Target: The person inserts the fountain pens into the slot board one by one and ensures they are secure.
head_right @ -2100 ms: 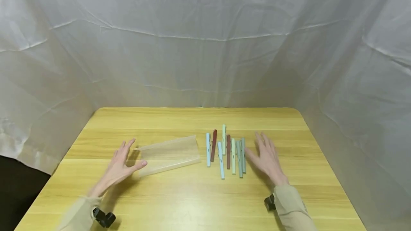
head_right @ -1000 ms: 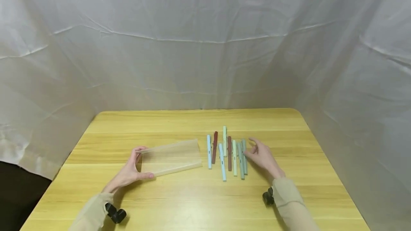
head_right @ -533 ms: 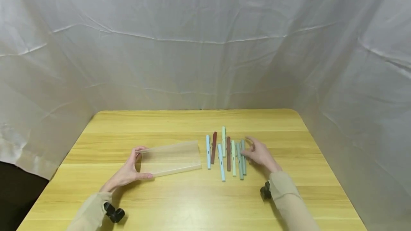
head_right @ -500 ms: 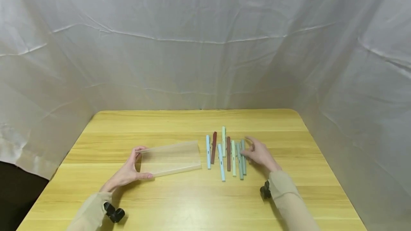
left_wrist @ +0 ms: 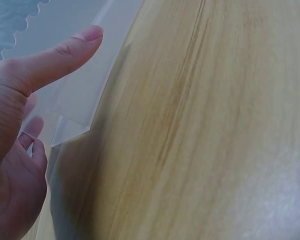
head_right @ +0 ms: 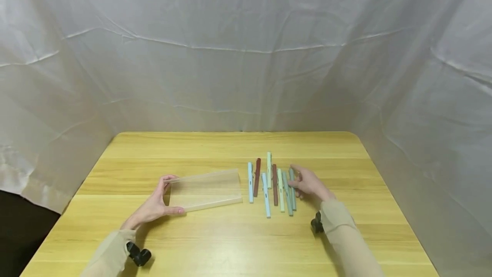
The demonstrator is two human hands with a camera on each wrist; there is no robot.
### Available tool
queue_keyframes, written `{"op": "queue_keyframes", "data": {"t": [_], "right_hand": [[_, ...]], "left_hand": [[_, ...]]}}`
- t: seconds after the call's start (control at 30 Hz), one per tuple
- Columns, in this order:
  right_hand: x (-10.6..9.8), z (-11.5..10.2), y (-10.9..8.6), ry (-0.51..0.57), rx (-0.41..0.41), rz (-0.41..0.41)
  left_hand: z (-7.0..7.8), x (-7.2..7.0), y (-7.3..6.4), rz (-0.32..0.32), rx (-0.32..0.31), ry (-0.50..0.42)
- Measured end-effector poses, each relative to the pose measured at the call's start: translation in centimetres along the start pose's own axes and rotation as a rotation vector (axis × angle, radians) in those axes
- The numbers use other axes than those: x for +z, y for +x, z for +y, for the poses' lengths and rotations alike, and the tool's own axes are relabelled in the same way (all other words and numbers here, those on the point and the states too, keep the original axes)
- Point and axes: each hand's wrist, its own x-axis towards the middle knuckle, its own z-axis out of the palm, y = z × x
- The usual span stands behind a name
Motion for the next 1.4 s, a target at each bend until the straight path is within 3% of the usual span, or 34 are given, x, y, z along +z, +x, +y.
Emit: {"op": "queue_keyframes", "data": {"t": [0.53, 0.87, 1.13, 1.4], "right_hand": [[0.3, -0.6, 0.6, -0.137, 0.104, 0.095], [0.5, -1.0, -0.7, -0.127, -0.006, 0.190], [0.7, -2.0, -1.3, -0.057, -0.059, 0.247], [1.3, -2.8, -1.6, 0.022, -0.185, 0.293]], "left_hand": [[0.1, 0.1, 0.2, 0.001, 0.006, 0.010], [-0.1, 0.4, 0.2, -0.001, -0.002, 0.010], [0.2, 0.2, 0.1, 0.009, -0.019, 0.036], [0.3, 0.0, 0.0, 0.022, -0.031, 0.060]]}}
